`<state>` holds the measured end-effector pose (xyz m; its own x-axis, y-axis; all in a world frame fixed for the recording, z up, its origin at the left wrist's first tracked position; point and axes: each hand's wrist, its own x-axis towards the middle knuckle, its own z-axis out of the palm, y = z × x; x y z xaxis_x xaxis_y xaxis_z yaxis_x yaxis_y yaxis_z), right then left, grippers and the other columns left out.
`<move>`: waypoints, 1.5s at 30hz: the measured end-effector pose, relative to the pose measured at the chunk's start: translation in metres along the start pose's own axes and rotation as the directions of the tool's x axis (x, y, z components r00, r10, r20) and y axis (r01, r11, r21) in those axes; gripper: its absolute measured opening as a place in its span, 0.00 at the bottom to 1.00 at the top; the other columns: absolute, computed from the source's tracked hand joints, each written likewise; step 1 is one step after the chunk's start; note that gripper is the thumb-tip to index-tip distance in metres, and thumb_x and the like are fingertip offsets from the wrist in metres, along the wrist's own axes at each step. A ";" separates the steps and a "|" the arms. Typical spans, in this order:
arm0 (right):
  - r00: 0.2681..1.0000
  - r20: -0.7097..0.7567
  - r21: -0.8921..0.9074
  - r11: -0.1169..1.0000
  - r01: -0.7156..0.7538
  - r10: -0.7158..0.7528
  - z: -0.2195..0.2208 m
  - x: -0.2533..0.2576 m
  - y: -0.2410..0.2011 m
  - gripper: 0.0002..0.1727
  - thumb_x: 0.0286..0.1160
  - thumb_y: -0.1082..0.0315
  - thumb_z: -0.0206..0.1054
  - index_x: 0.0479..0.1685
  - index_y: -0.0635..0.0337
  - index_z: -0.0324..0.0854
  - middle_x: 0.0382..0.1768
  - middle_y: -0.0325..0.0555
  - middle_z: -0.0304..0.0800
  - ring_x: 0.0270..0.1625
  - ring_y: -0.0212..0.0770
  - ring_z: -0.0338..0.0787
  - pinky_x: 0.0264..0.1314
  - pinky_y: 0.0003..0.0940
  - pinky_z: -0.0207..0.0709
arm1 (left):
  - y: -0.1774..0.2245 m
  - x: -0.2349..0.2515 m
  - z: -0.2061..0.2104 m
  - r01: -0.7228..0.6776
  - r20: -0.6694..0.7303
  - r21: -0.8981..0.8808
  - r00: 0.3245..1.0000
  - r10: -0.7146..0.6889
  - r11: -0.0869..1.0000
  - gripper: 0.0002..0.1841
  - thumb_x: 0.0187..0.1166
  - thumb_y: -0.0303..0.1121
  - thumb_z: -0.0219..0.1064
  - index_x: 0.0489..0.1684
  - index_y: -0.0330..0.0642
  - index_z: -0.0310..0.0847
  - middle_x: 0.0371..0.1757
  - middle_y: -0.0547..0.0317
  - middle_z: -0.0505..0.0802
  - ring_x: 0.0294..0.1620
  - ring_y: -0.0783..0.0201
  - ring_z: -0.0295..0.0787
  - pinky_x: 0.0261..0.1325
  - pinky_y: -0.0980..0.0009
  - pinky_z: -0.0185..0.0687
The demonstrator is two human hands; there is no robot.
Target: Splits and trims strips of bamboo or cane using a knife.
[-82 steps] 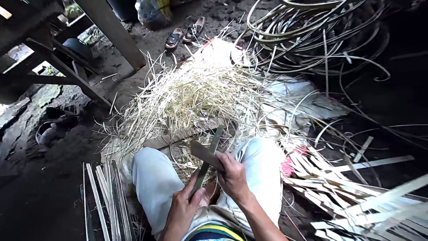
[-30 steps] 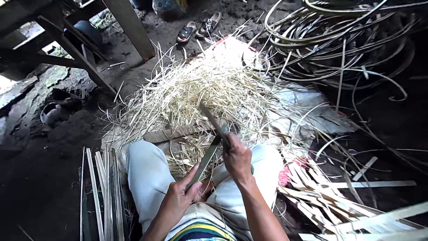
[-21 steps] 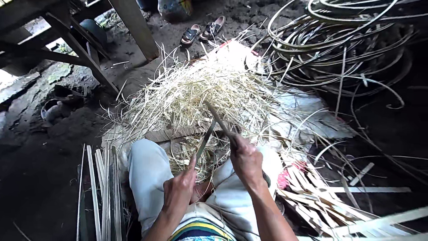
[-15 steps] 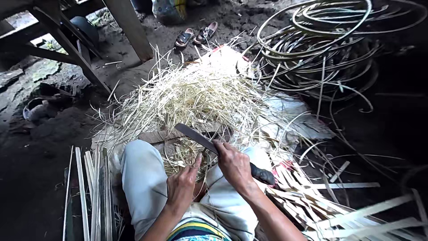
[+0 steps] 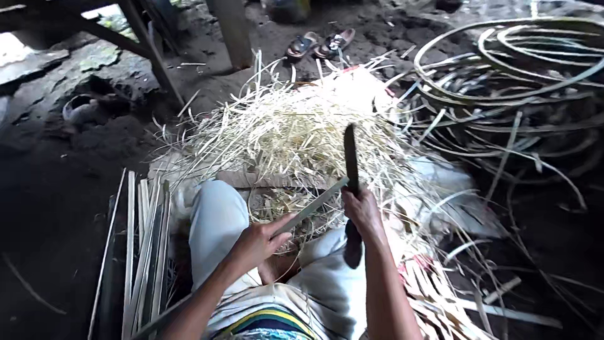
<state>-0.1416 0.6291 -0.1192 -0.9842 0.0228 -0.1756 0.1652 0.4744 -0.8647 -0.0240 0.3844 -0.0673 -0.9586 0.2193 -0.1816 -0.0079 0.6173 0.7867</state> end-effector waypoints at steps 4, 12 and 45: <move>1.000 -0.007 0.743 0.669 -0.001 0.010 0.048 -0.036 -0.011 0.14 0.94 0.61 0.45 0.37 0.49 0.72 0.08 0.22 0.63 0.08 0.20 0.63 0.13 0.16 0.64 | -0.005 0.021 -0.024 0.101 0.142 -0.246 0.988 -0.067 0.964 0.26 0.85 0.39 0.67 0.82 0.46 0.73 0.28 0.60 0.87 0.19 0.77 0.72 0.26 0.80 0.69; 0.984 -0.122 0.844 0.507 0.172 -0.130 0.080 -0.054 -0.035 0.15 0.82 0.65 0.59 0.22 0.43 0.76 0.06 0.23 0.68 0.08 0.21 0.66 0.15 0.18 0.66 | -0.024 0.018 -0.035 0.155 0.396 -0.434 0.918 0.033 0.888 0.18 0.88 0.36 0.62 0.71 0.37 0.80 0.22 0.66 0.82 0.15 0.81 0.67 0.19 0.84 0.62; 0.879 -0.011 -0.665 0.659 0.350 -0.477 0.113 -0.074 -0.106 0.14 0.79 0.75 0.59 0.58 0.65 0.86 0.41 0.64 0.93 0.38 0.67 0.94 0.33 0.62 0.81 | 0.006 -0.023 -0.036 0.312 -0.452 0.495 0.890 -0.067 0.811 0.18 0.93 0.39 0.54 0.73 0.53 0.85 0.41 0.41 0.95 0.34 0.40 0.93 0.38 0.47 0.82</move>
<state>-0.0791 0.4773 -0.0680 -0.9446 -0.1968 0.2628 -0.2774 0.9064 -0.3184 -0.0120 0.3559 -0.0374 -0.9809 -0.1872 0.0524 -0.1645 0.9429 0.2895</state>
